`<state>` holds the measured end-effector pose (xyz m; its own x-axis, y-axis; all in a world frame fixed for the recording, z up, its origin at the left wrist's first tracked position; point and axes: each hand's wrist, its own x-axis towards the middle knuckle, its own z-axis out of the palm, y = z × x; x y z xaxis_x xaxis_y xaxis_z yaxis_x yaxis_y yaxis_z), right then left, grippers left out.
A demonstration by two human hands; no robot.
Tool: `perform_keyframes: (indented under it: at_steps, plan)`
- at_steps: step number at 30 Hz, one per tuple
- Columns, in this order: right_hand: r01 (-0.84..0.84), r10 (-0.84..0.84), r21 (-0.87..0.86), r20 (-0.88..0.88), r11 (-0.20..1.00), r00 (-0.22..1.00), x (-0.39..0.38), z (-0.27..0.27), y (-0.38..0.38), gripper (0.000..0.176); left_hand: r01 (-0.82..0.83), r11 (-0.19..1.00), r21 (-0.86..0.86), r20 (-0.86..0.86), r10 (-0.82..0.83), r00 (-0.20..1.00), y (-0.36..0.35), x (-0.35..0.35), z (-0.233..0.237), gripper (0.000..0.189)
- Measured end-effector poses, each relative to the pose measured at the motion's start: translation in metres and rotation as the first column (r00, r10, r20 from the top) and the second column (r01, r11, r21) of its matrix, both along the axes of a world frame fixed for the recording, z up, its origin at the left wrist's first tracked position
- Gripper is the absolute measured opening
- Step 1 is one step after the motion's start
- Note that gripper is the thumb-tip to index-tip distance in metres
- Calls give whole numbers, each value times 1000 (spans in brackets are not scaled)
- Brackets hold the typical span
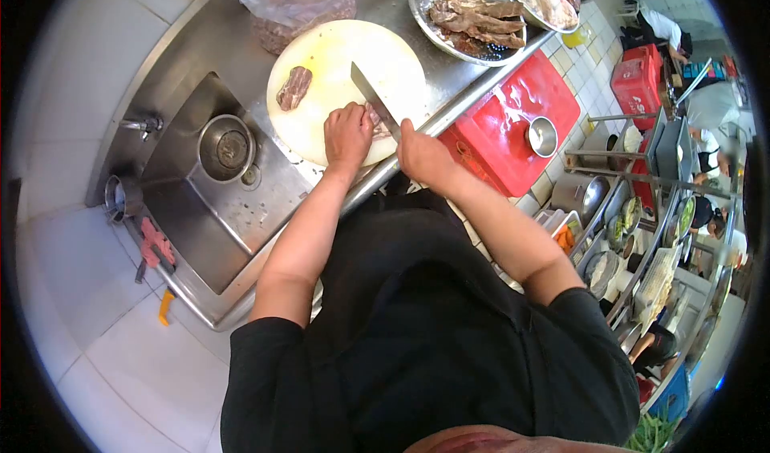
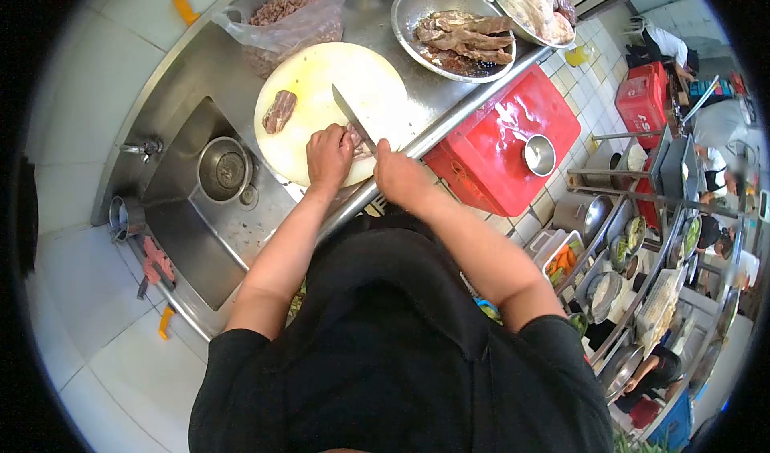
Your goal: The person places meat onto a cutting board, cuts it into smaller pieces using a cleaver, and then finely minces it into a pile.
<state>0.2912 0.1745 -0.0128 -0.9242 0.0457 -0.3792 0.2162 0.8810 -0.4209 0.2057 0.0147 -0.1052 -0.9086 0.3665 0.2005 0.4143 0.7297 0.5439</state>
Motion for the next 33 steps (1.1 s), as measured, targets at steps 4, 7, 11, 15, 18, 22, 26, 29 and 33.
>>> perform_keyframes:
  at_steps: [4, 7, 11, 15, 18, 22, 26, 29, 33]
  plan:
    - [-68, 65, 15, 152, 998, 986, -47, 59, 7, 32, -8, 1000, 7, -52, 8, 999, 1, 2, -7, 19]
    - [28, -17, -25, 350, 999, 937, -30, 95, -2, 34, -23, 1000, 0, -28, 23, 999, 2, 2, -2, 21]
    - [-81, 77, 36, 102, 996, 992, 26, 3, 1, 30, -11, 1000, 10, -11, 11, 1000, 1, 0, 5, 18]
    - [54, -55, -22, -19, 998, 998, 21, 0, -7, 27, -7, 1000, -16, 23, 7, 1000, 2, 0, 3, 17]
    - [49, -50, -18, -84, 999, 995, -2, -3, 1, 24, 14, 1000, 3, 7, -14, 1000, 2, 0, 1, 19]
    - [53, -52, 6, -121, 999, 991, 7, 27, 3, 22, 41, 999, 20, 20, -41, 999, -3, -3, 4, 21]
    - [85, -97, -88, -149, 993, 984, 52, 35, -2, 23, 143, 990, 14, -32, -143, 989, -10, -5, 6, 22]
    - [101, -110, -100, -87, 990, 990, 66, 44, -9, 23, 194, 981, -21, -89, -195, 977, -9, -10, 1, 23]
    - [87, -97, -121, -84, 989, 992, 69, 35, -9, 24, 202, 978, 44, -86, -198, 976, -7, -10, -2, 23]
